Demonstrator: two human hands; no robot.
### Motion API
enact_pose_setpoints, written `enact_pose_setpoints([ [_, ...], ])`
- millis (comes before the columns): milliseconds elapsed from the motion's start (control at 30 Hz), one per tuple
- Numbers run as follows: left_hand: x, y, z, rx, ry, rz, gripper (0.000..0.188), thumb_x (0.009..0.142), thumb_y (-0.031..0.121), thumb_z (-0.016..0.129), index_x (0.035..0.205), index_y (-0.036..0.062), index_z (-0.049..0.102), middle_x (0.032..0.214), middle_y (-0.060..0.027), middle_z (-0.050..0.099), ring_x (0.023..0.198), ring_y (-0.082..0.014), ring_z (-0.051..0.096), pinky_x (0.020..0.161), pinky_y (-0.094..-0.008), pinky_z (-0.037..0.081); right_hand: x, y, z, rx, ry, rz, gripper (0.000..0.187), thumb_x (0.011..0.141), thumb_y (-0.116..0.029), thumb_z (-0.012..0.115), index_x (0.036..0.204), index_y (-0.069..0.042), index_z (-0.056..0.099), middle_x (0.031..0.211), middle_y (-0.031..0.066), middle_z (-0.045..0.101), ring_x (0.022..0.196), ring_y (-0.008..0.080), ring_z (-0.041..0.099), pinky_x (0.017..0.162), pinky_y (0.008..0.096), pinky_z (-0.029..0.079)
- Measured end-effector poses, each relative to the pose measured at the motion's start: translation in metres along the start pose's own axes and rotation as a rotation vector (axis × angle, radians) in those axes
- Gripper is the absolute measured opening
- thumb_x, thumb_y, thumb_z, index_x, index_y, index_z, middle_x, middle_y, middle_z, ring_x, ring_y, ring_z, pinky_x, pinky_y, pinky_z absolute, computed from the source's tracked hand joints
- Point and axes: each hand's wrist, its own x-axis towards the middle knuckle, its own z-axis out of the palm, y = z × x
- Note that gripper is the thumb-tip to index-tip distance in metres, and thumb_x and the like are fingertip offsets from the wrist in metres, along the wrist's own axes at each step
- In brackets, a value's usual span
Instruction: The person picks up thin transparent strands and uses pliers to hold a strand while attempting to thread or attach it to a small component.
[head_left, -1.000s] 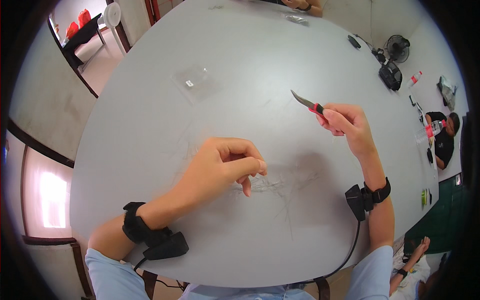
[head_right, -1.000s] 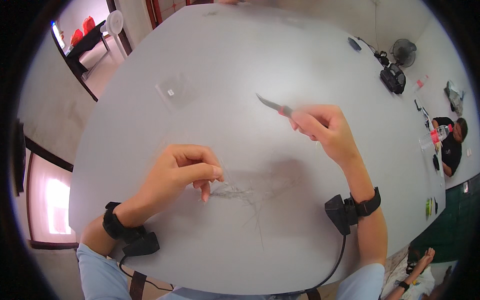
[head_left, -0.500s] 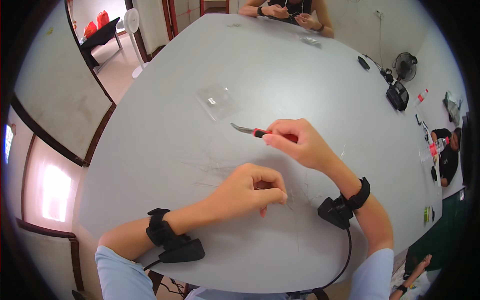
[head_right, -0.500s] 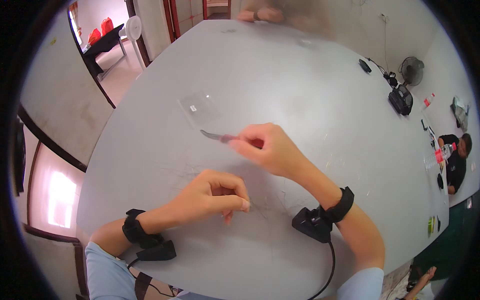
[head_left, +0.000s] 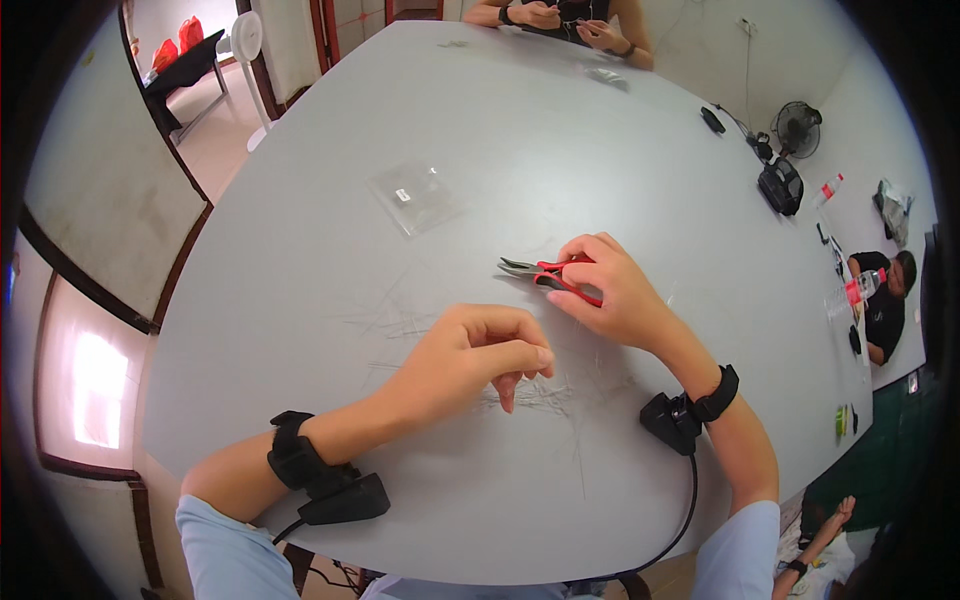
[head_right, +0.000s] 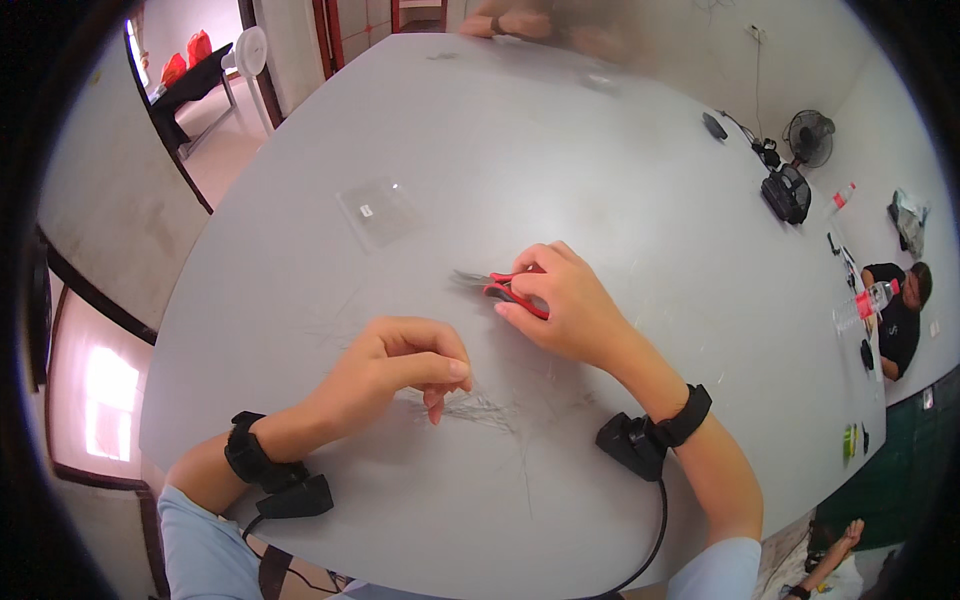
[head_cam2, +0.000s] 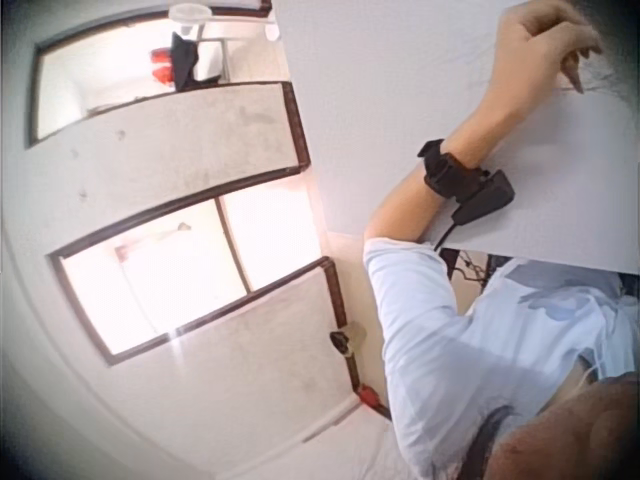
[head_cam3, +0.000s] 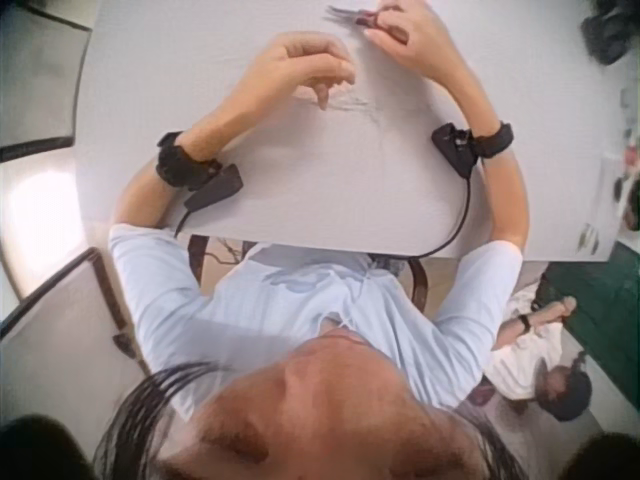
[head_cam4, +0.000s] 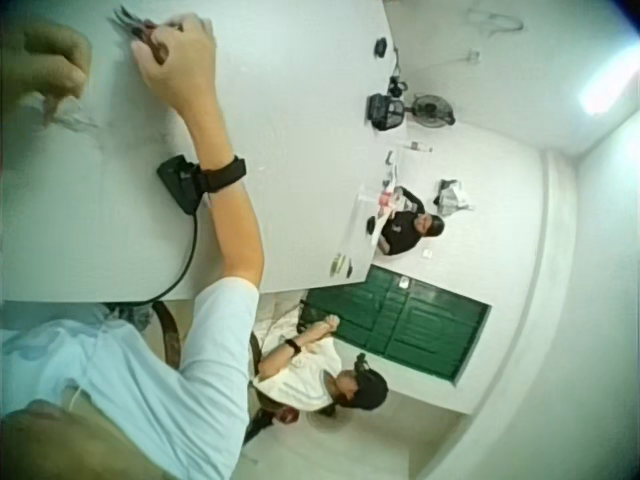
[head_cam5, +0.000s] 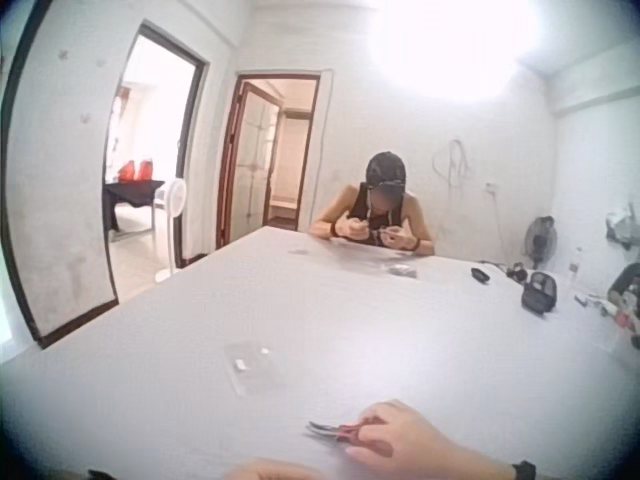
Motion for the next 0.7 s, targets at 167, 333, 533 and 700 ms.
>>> enact_pose_setpoints([
  [167, 0.0, 0.002, 0.002, -0.177, 0.032, -0.047, 0.016, 0.084, 0.015, 0.056, 0.074, 0.002, 0.059, 0.074, -0.0031, 0.056, 0.06, -0.0095, 0.048, 0.055, -0.0279, 0.047, -0.005, -0.003, -0.002, -0.119, -0.017, -0.045, 0.017, 0.075, -0.017, 0.068, 0.071, -0.004, 0.058, 0.099, 0.0067, 0.054, 0.086, 0.0242, 0.049, 0.073, 0.0337, 0.042],
  [333, 0.0, 0.003, 0.002, -0.245, 0.091, -0.103, 0.018, 0.084, 0.016, 0.054, 0.071, 0.0049, 0.055, 0.07, -0.0024, 0.052, 0.058, -0.0097, 0.044, 0.053, -0.0292, 0.047, 0.005, -0.035, -0.026, 0.006, 0.229, -0.02, 0.031, 0.071, -0.016, 0.072, 0.099, -0.007, 0.062, 0.114, 0.0088, 0.052, 0.1, 0.0276, 0.05, 0.083, 0.0365, 0.044],
  [533, 0.001, 0.001, -0.003, -0.282, 0.078, -0.113, 0.019, 0.083, 0.019, 0.054, 0.074, 0.0029, 0.06, 0.071, -0.0022, 0.054, 0.058, -0.0093, 0.045, 0.057, -0.0288, 0.046, 0.006, -0.052, -0.035, -0.124, 0.078, -0.423, 0.029, 0.064, -0.004, 0.072, 0.091, -0.005, 0.064, 0.089, 0.0054, 0.061, 0.086, 0.024, 0.056, 0.07, 0.0319, 0.048],
  [700, 0.001, 0.003, 0.002, -0.234, 0.099, -0.129, 0.016, 0.084, 0.016, 0.054, 0.071, 0.0062, 0.055, 0.07, -0.0017, 0.053, 0.057, -0.0078, 0.044, 0.053, -0.0283, 0.047, -0.005, -0.054, -0.032, -0.11, 0.034, -0.359, 0.01, 0.069, 0.001, 0.061, 0.077, -0.004, 0.058, 0.07, 0.0061, 0.053, 0.073, 0.0245, 0.054, 0.067, 0.0338, 0.047],
])
